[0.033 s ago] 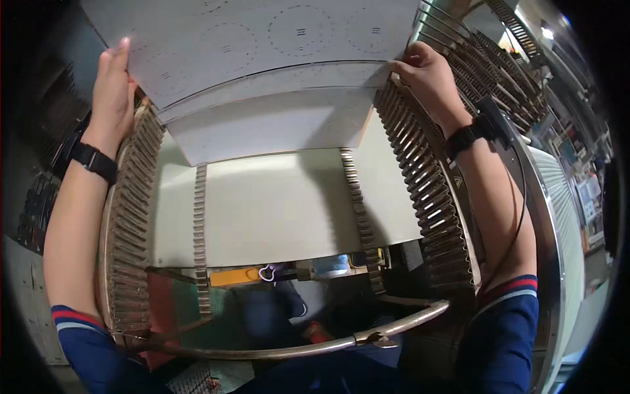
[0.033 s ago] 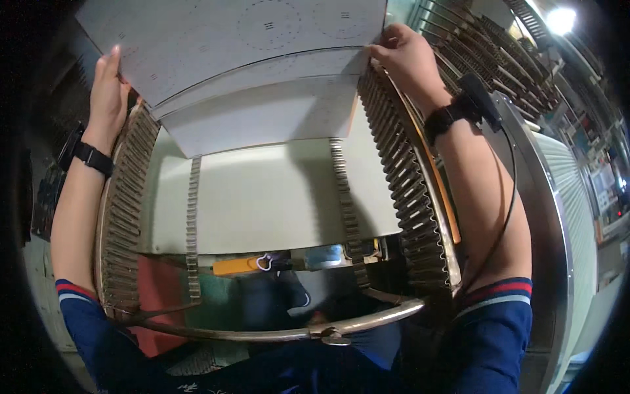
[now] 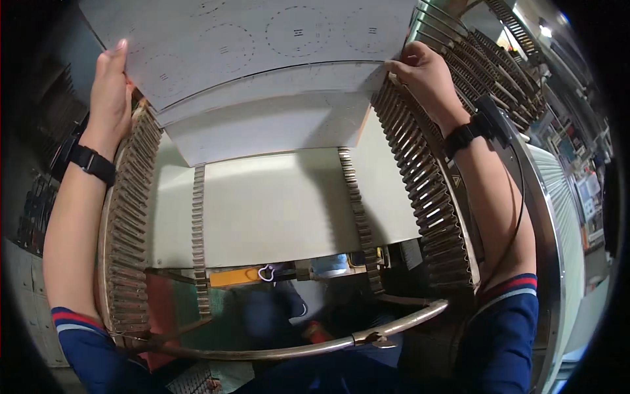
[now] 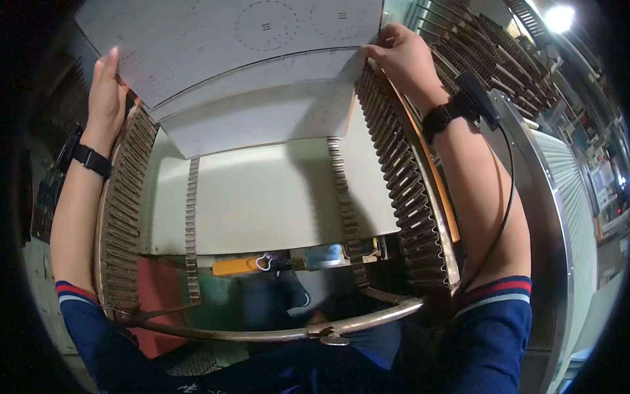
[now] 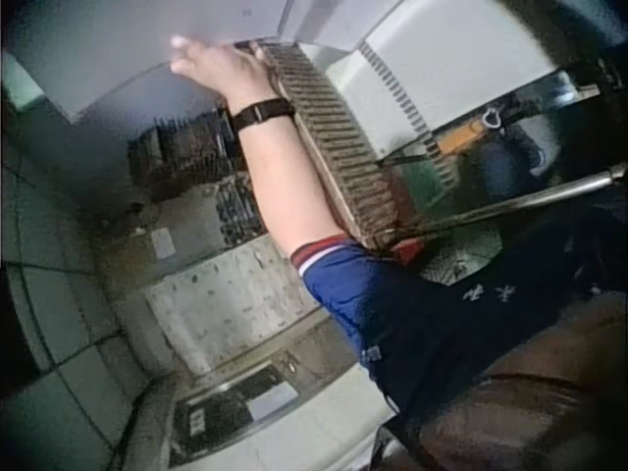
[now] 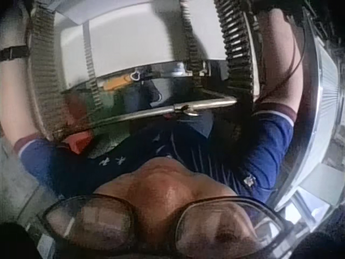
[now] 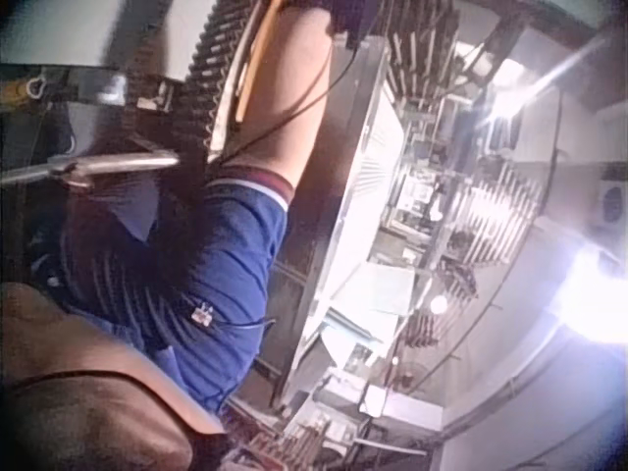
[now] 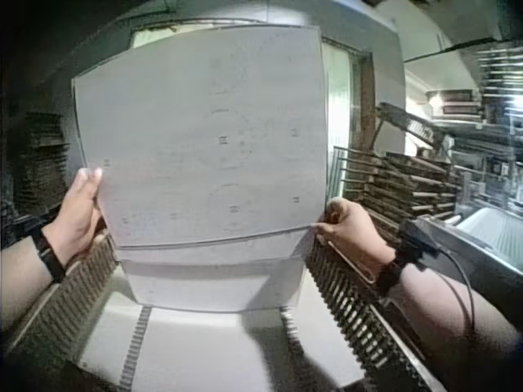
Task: Placing industrial sheets into metal storage racks on a cart.
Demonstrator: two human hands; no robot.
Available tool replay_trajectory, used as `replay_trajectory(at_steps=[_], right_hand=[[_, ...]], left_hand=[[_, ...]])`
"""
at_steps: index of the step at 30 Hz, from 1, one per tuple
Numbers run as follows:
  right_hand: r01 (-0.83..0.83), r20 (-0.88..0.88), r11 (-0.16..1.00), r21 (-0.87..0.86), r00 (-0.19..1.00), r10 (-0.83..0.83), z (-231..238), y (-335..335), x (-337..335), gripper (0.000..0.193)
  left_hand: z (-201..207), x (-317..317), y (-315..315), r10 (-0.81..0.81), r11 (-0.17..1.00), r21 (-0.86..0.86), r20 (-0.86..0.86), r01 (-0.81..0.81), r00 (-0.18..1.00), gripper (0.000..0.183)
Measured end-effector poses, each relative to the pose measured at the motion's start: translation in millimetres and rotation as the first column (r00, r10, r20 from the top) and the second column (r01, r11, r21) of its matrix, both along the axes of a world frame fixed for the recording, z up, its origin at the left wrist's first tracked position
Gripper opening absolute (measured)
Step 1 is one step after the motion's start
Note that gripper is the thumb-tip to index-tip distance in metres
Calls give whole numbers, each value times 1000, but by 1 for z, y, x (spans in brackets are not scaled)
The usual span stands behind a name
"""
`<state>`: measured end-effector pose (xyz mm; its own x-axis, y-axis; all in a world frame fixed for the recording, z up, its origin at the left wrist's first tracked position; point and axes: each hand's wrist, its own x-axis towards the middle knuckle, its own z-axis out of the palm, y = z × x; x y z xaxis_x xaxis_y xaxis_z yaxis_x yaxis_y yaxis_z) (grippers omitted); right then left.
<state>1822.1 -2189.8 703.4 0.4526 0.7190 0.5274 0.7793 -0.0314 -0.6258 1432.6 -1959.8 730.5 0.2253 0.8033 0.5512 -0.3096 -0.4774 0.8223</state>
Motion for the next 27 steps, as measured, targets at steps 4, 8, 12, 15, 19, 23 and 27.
replay_trajectory(at_steps=[4,8,12,15,19,23,27], right_hand=[[-57,-13,998,23,998,57,0,-1,9,21],[-51,-11,999,1,999,51,6,-1,3,22],[-114,15,993,-36,993,115,10,-15,1,31],[-70,-18,996,-51,997,69,14,-12,-7,41],[-99,-42,990,-99,995,96,14,-9,-2,43],[-34,93,996,-85,995,42,3,-3,7,45],[40,183,996,-86,983,-24,6,3,-4,50]], left_hand=[[1,4,-6,-24,1000,-10,2,24,1000,32],[-2,-8,0,23,1000,-12,-19,-23,1000,29],[-6,6,-7,-19,998,53,39,17,999,34],[-5,-1,-12,-23,999,48,64,20,998,34],[1,-2,-13,-30,1000,4,70,29,997,33],[-4,3,-9,-43,999,23,55,42,998,32],[-1,-9,-9,-69,997,-17,43,70,997,29]])
